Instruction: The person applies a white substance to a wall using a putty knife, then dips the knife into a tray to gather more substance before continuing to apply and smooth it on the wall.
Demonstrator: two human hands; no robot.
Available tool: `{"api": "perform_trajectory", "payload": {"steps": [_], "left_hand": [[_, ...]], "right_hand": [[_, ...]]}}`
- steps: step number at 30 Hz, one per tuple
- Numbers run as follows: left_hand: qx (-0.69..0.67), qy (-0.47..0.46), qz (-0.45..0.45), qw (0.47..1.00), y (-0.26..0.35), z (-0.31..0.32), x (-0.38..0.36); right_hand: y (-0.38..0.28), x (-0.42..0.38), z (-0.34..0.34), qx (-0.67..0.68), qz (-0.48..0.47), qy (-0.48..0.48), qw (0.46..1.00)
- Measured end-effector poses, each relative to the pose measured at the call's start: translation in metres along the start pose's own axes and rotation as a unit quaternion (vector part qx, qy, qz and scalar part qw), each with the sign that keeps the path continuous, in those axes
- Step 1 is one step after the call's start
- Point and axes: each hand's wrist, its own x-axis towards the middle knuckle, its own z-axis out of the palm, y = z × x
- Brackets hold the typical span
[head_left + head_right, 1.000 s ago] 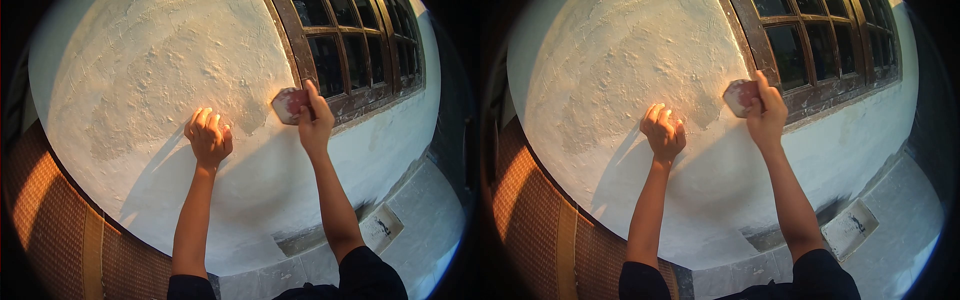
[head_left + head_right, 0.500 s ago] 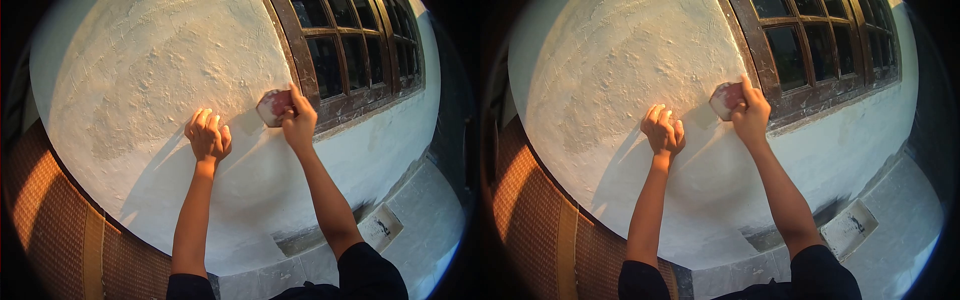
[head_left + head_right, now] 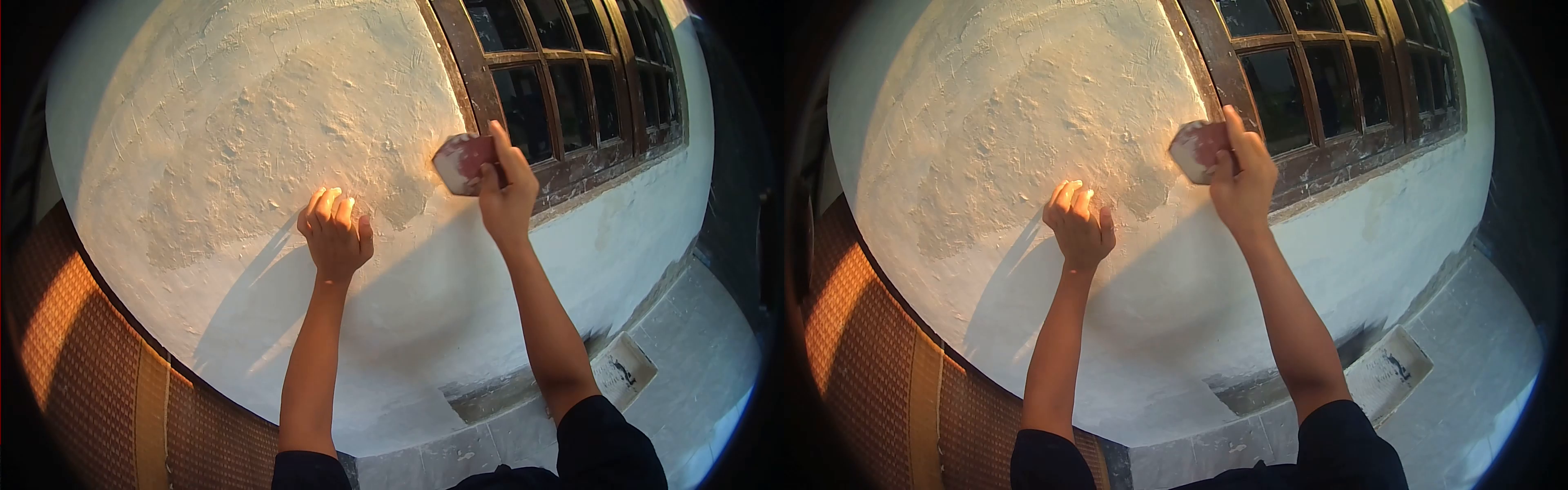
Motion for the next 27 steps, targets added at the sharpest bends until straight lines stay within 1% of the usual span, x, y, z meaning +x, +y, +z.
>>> {"api": "perform_trajectory", "payload": {"steps": [1, 2, 4, 5, 7, 8, 9, 11, 12, 15, 16, 17, 19, 21, 22, 23, 25, 26, 27], "left_hand": [[0.004, -0.005, 0.003, 1.000, 0.000, -0.001, 0.000], [0.004, -0.006, 0.003, 1.000, 0.000, -0.001, -0.001], [-0.008, -0.001, 0.000, 1.000, -0.002, -0.001, -0.002], [-0.007, -0.001, 0.001, 1.000, -0.002, -0.001, -0.002], [-0.010, 0.002, -0.005, 1.000, 0.000, 0.002, -0.002], [-0.008, 0.003, -0.008, 1.000, 0.000, 0.002, -0.002], [-0.004, 0.001, -0.010, 1.000, 0.000, 0.001, -0.002], [-0.002, -0.004, -0.013, 1.000, 0.001, -0.001, -0.001], [-0.004, 0.001, -0.010, 1.000, 0.001, -0.001, 0.000], [-0.007, 0.001, -0.006, 1.000, -0.001, 0.000, -0.002], [-0.007, -0.001, -0.013, 1.000, -0.001, 0.001, -0.002], [-0.005, -0.001, -0.013, 1.000, -0.001, 0.002, -0.002], [-0.004, -0.005, -0.005, 1.000, 0.001, 0.002, -0.002], [-0.013, -0.002, -0.012, 1.000, 0.001, 0.001, -0.001], [-0.024, -0.004, -0.014, 1.000, 0.001, 0.000, -0.002], [-0.025, -0.005, -0.013, 1.000, 0.001, 0.001, -0.002], [-0.021, 0.003, -0.006, 1.000, 0.000, 0.003, -0.003], [-0.018, 0.005, -0.005, 1.000, 0.000, 0.003, -0.002], [-0.015, -0.001, -0.006, 1.000, 0.001, 0.004, -0.002]], "right_hand": [[-0.009, -0.009, 0.010, -0.003, -0.037, -0.080, 0.996], [-0.010, -0.012, 0.014, -0.004, -0.035, -0.081, 0.996], [-0.003, -0.020, 0.023, -0.024, -0.008, -0.197, 0.980], [0.017, -0.015, 0.023, -0.018, 0.027, -0.105, 0.994], [0.021, 0.002, 0.001, -0.002, 0.063, 0.035, 0.997], [0.015, 0.003, -0.004, 0.016, 0.059, 0.059, 0.996], [0.010, -0.006, 0.001, 0.016, 0.060, 0.056, 0.997], [0.000, -0.026, 0.016, -0.017, -0.056, -0.099, 0.993], [0.004, -0.029, 0.015, -0.018, -0.056, -0.101, 0.993], [0.015, -0.038, 0.019, -0.043, 0.012, -0.066, 0.997], [0.016, -0.030, 0.007, -0.052, 0.067, 0.000, 0.996], [0.021, -0.026, -0.001, -0.029, 0.056, 0.061, 0.996], [0.012, -0.029, -0.001, -0.022, 0.007, 0.042, 0.999], [-0.008, -0.046, 0.013, -0.031, -0.005, -0.119, 0.992], [-0.015, -0.049, 0.018, -0.050, 0.015, -0.181, 0.982], [-0.007, -0.047, 0.016, -0.049, 0.016, -0.180, 0.982], [0.020, -0.037, 0.007, -0.038, 0.044, -0.014, 0.998], [0.026, -0.034, 0.000, -0.025, 0.073, 0.063, 0.995], [0.018, -0.031, -0.003, 0.024, 0.130, 0.108, 0.985]]}}
